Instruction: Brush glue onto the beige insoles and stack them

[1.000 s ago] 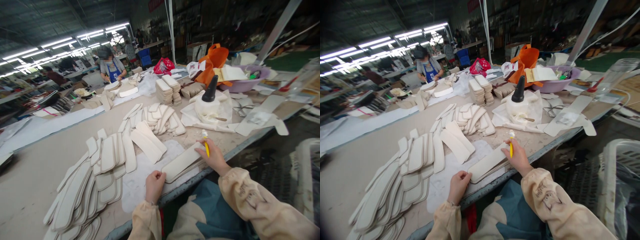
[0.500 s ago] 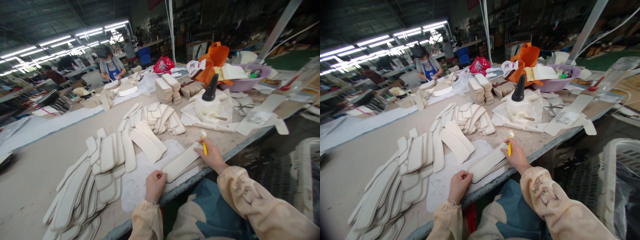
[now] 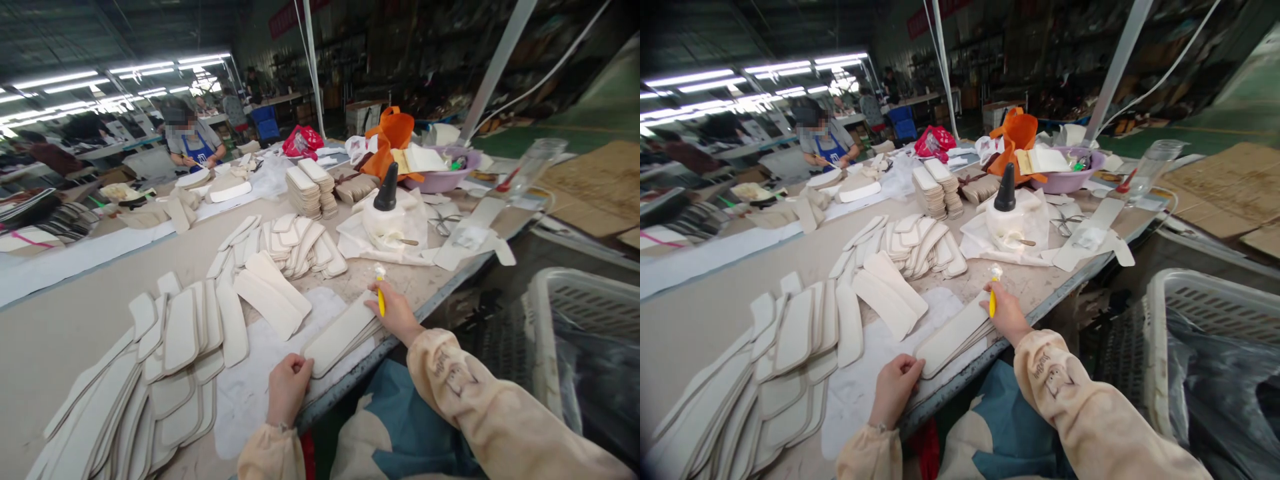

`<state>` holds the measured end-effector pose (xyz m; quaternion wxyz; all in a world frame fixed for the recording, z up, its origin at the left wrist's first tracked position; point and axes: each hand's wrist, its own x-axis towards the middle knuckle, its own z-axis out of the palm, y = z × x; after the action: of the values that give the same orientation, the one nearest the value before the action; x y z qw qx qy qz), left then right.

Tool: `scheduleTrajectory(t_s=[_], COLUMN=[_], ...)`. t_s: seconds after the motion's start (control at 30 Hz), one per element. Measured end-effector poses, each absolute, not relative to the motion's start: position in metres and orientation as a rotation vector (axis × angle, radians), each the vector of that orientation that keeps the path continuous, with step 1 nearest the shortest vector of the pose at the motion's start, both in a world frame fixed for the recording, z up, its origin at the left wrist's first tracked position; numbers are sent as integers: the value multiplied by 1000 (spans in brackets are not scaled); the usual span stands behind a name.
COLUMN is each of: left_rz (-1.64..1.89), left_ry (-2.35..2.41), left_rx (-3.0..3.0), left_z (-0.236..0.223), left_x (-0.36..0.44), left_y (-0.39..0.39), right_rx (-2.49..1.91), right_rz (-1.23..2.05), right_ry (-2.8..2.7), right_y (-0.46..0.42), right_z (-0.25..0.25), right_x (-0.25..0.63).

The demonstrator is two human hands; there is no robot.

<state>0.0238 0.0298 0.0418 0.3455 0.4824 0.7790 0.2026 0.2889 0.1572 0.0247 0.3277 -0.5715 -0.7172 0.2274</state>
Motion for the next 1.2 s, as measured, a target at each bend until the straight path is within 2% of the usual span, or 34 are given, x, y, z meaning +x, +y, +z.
scheduleTrajectory(t_s=[0.57,0.73,0.9,1.2], left_rz=[474,435,403,401], left_ry=[2019,2001,1989,2003], left_rx=[1261,1300,1281,1290], left_z=[41,42,41,34], left_x=[22,22,21,19], left_y=[30,32,34,35], right_rx=[-1457,-1118,-818,-1014], right_rz=[507,638,763,784], right_ry=[-1968,-2233,-2447,-2416], right_y=[152,110,81,118], right_z=[32,44,35,24], right_x=[287,255,227,265])
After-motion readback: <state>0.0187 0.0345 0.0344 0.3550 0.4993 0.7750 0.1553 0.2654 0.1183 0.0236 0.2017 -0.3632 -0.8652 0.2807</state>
